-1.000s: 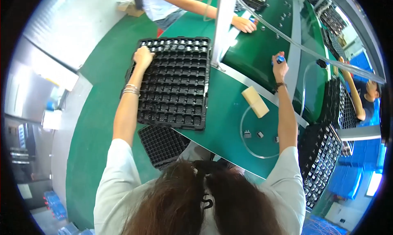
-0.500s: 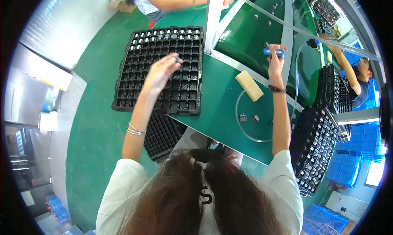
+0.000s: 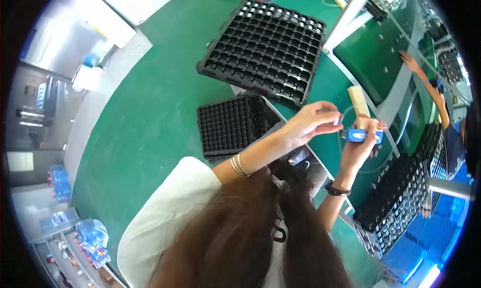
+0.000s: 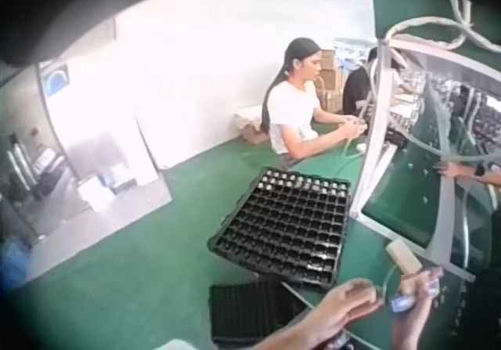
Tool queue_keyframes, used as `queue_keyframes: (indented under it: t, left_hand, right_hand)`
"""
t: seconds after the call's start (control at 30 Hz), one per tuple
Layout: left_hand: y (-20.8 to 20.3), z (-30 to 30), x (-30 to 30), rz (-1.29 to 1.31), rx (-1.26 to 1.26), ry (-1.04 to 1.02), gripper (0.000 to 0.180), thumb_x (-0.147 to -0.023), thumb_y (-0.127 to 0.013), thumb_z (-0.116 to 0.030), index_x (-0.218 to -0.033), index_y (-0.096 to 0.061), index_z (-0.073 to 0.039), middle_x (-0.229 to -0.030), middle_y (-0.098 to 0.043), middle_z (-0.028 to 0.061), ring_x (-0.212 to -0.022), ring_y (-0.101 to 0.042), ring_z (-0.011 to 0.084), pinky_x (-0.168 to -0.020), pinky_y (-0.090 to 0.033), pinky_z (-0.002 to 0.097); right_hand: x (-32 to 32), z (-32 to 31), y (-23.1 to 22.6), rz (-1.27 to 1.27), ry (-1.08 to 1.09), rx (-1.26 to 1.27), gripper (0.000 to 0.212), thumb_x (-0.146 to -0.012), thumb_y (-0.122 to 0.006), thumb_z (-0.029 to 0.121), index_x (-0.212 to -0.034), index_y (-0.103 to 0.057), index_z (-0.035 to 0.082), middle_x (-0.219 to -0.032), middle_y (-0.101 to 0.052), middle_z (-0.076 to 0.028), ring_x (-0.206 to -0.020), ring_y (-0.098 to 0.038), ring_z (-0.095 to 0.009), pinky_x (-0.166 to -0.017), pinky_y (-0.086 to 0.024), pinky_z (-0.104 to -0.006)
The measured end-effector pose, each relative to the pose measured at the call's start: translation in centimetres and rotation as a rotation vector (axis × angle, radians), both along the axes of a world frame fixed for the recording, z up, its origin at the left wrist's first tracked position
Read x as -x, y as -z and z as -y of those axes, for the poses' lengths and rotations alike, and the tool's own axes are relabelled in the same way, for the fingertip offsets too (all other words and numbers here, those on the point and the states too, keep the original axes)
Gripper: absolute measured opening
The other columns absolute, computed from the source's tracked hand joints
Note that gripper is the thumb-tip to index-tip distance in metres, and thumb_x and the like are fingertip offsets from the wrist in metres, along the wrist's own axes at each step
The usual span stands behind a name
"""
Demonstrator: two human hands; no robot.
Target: The person assembles small electronic components into a plastic housing by hand at a factory workbench.
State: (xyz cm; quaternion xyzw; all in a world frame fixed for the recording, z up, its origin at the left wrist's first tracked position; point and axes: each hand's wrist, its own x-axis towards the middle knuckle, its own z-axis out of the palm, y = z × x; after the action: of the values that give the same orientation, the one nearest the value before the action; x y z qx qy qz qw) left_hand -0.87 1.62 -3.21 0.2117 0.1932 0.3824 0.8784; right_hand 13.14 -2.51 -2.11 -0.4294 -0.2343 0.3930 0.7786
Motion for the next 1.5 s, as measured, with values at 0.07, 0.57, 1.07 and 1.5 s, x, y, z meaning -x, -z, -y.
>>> queue_keyframes:
  t: [0.07,0.57,1.07,1.5]
  left_hand:
    - [-1.2,0.7,1.0,-0.134,-0.077,-0.013,0.046,-0.083,-0.061,-0.021,-0.122,-0.043,-0.004,-0.096,-0.056,0.0031,-0.089,-0.052,0.0094,-0.082,-0.043,0.0256]
    - [-1.0,2.9,-0.2,-0.162,-0.044,-0.068,0.028,-0.082,-0.063,-0.015,-0.103,-0.053,0.0,-0.09,-0.059,0.0044,-0.085,-0.054,0.0095,-0.076,-0.042,0.0218]
    - [1.4,4.0,-1.1,-0.207,-0.08,-0.068,0.027,-0.087,-0.054,-0.021,-0.108,-0.051,-0.003,-0.111,-0.055,0.0068,-0.097,-0.053,0.0125,-0.087,-0.041,0.0271]
    - [3.8,1.8,2.4,-0.335,0.09,-0.199,0.032,-0.09,-0.049,-0.031,-0.111,-0.05,-0.007,-0.101,-0.056,0.0011,-0.09,-0.052,0.0094,-0.076,-0.039,0.0228]
  right_hand:
    - [1.2,0.5,0.2,0.149,-0.028,-0.012,0.029,-0.087,-0.046,0.02,-0.11,-0.044,0.003,-0.101,-0.057,-0.012,-0.086,-0.053,-0.014,-0.073,-0.044,-0.0269]
    - [3.1,3.3,-1.0,0.352,-0.14,-0.068,0.025,-0.084,-0.052,0.014,-0.103,-0.053,-0.003,-0.098,-0.058,-0.008,-0.085,-0.055,-0.012,-0.075,-0.045,-0.0253]
    - [2.1,3.9,0.2,0.276,-0.31,0.092,0.02,-0.083,-0.057,0.014,-0.096,-0.058,-0.001,-0.088,-0.061,-0.004,-0.078,-0.055,-0.008,-0.07,-0.044,-0.0223]
    - [-13.7,-7.1,7.1,1.017,0.253,0.209,0.031,-0.073,-0.07,0.022,-0.082,-0.053,-0.002,-0.069,-0.056,-0.01,-0.06,-0.051,-0.015,-0.059,-0.044,-0.0291]
